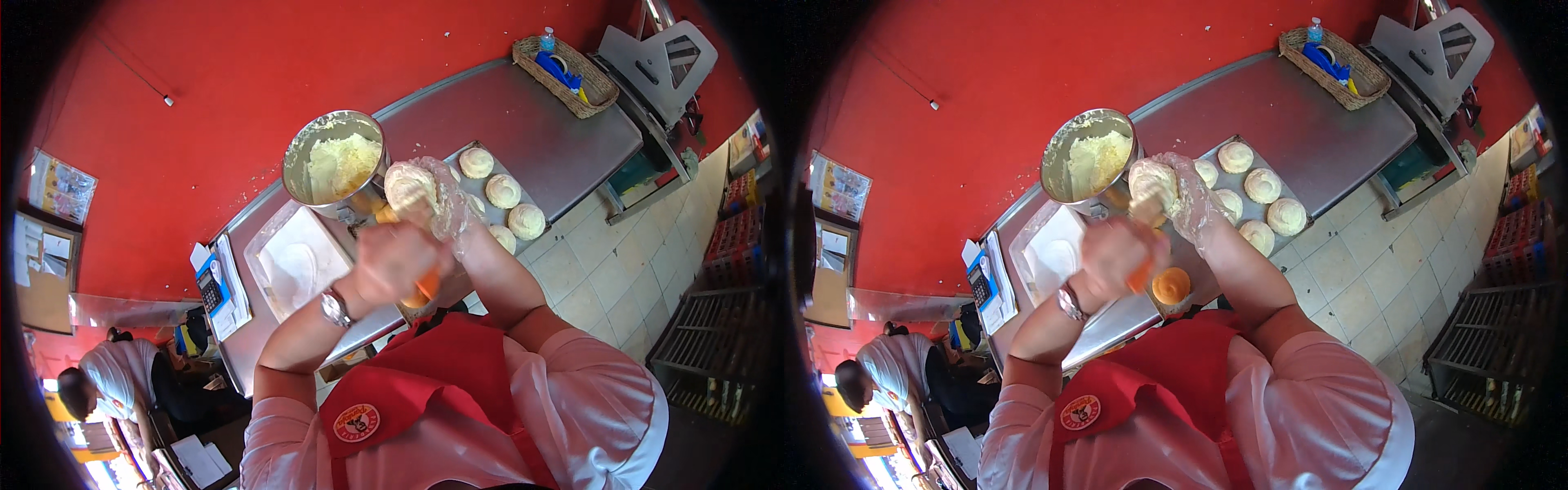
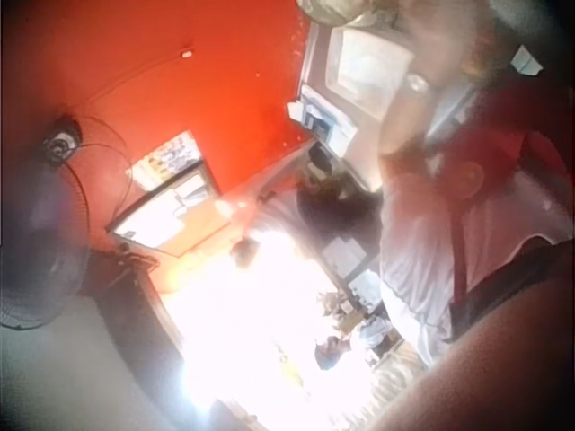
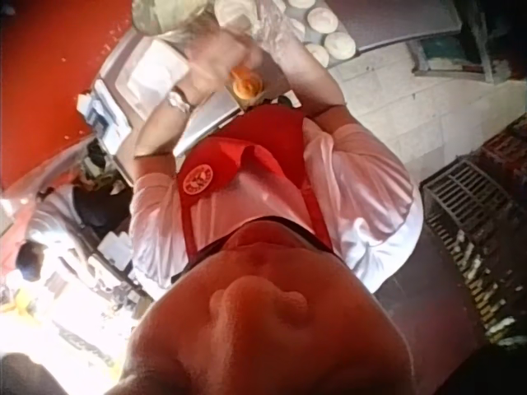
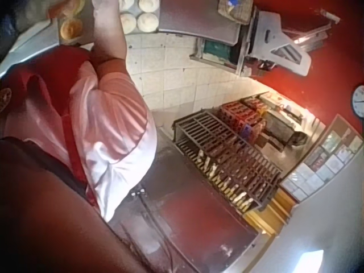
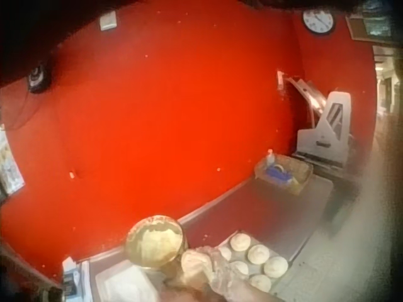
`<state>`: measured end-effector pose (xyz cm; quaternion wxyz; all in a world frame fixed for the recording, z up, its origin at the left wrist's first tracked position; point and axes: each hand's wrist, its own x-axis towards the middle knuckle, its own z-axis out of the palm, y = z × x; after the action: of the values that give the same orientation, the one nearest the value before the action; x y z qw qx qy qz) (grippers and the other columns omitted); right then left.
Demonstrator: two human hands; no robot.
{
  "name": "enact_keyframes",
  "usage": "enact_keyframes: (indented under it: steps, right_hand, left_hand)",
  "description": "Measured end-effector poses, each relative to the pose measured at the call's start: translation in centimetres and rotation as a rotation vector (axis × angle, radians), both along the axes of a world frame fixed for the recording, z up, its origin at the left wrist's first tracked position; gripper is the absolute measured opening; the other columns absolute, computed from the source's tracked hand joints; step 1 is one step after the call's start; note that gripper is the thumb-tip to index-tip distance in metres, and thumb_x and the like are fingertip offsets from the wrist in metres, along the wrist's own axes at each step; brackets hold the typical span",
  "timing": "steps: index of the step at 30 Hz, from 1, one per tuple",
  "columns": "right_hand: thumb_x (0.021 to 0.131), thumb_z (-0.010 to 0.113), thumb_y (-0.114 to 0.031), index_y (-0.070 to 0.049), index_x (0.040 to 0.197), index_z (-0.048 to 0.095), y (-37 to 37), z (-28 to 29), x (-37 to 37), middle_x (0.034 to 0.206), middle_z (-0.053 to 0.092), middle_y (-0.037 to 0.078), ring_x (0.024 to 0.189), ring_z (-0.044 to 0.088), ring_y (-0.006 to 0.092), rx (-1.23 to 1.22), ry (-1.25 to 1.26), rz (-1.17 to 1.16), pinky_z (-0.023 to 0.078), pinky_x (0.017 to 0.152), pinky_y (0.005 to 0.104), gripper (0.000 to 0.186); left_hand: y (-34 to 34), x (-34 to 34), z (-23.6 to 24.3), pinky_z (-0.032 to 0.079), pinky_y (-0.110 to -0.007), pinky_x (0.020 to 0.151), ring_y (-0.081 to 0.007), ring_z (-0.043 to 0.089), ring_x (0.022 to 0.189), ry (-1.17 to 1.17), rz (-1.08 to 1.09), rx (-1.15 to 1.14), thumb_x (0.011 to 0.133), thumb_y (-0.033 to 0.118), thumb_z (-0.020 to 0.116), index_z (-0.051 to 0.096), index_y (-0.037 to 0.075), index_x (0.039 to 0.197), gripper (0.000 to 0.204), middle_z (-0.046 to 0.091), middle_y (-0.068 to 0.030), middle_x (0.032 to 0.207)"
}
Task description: The person uses a brush to apply a yellow glaze from a bowl onto dough rolls, then presses each roll into a tray of white powder before placing them on a baking sheet. They lift the baking sheet and place it into a tall metal rack before returning to glaze more rolls.
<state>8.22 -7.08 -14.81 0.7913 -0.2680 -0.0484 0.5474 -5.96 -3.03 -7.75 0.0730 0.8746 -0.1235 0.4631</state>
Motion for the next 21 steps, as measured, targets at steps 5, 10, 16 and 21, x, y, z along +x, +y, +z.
enact_keyframes:
  steps: [5,10,16,21]
  right_hand:
    - [0.091,0.045,-0.024,-0.003,0.100,0.062,0.5,-1.5,0.9,0.097,0.066,0.011,0.085,0.065,0.0217,0.117,0.069,0.067,0.054,0.079,0.0340,0.028]
    - [0.090,0.046,-0.023,-0.001,0.099,0.062,1.3,-1.3,0.0,0.097,0.066,0.014,0.085,0.066,0.0236,0.001,0.186,-0.027,0.057,0.076,0.0374,0.029]
    - [0.092,0.042,-0.033,-0.003,0.109,0.059,1.3,-2.9,0.4,0.104,0.064,0.015,0.097,0.063,0.0245,0.034,0.089,-0.153,0.055,0.082,0.0368,0.038]
    - [0.088,0.046,-0.028,-0.001,0.103,0.059,0.9,-2.2,1.1,0.102,0.062,0.017,0.098,0.061,0.0287,0.244,0.019,0.127,0.052,0.085,0.0436,0.033]
  left_hand:
    - [2.3,2.6,2.2,0.037,-0.028,0.044,-0.0104,0.044,0.046,0.047,0.048,-0.911,0.078,0.011,0.066,0.057,0.003,0.067,0.016,0.050,-0.0004,0.056]
    - [12.8,3.0,2.0,0.032,-0.024,0.044,-0.0058,0.043,0.048,-0.299,0.210,-1.493,0.083,0.011,0.062,0.057,0.003,0.065,0.020,0.052,0.0014,0.058]
    - [0.1,-1.2,-1.2,0.044,-0.030,0.047,-0.0193,0.056,0.052,-0.130,0.185,0.071,0.067,0.006,0.072,0.052,0.010,0.060,0.022,0.056,-0.0042,0.062]
    - [4.4,3.5,1.8,0.038,-0.026,0.047,-0.0108,0.050,0.050,0.002,0.139,-0.822,0.075,0.010,0.067,0.057,0.005,0.064,0.016,0.054,0.0001,0.059]
